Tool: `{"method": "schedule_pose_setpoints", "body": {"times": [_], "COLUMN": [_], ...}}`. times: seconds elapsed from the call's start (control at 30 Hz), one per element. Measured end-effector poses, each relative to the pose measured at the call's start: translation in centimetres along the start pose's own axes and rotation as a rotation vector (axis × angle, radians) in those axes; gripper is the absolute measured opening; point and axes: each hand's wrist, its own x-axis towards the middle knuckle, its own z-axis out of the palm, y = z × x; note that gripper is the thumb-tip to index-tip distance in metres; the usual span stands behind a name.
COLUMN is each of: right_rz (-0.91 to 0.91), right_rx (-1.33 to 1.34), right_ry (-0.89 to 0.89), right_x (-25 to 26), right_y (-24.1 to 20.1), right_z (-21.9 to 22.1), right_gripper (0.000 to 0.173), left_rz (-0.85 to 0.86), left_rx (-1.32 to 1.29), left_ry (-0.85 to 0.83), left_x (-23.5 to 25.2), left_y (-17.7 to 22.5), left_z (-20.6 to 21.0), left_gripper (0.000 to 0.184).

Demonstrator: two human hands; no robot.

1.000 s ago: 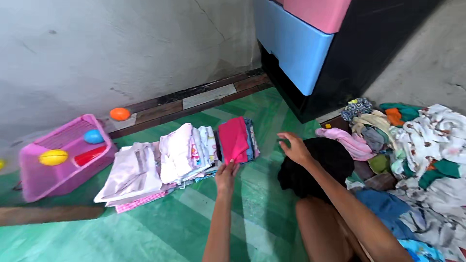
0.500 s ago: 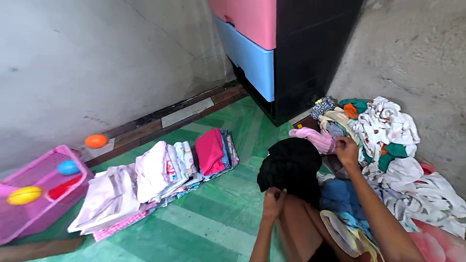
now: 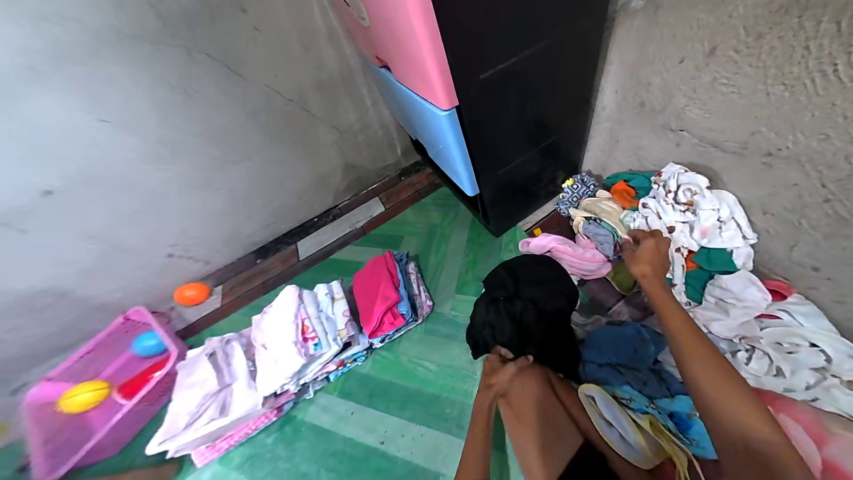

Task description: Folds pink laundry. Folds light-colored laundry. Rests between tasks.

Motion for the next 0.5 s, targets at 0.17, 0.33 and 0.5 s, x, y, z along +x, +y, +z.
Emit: {"method": "schedule_pose_setpoints", "body": {"times": [0.17, 0.33, 0.5], "right_rz": [-0.103, -0.131, -0.26], "right_rx": [0.098, 0.3, 0.503], "right_ry": [0.011, -0.036, 0.103], "right_x": [0.8, 0.8, -0.1], "right_y": [-0.2, 0.0, -1.0], "right_z": [-1.8, -5.4, -8.0], "right_gripper": [0.026, 0.029, 0.03], "left_rz": [-0.01, 0.039, 0.122], "left_rx": [-0.172, -0.228, -0.139], "left_ry": [0.004, 0.016, 0.131], "left_x": [-0.6, -0.7, -1.0], "left_y": [-1.0, -1.4, -1.7], "left_z": [0.3, 0.6, 0.9], "left_gripper": [0.045, 0.034, 0.037]}}
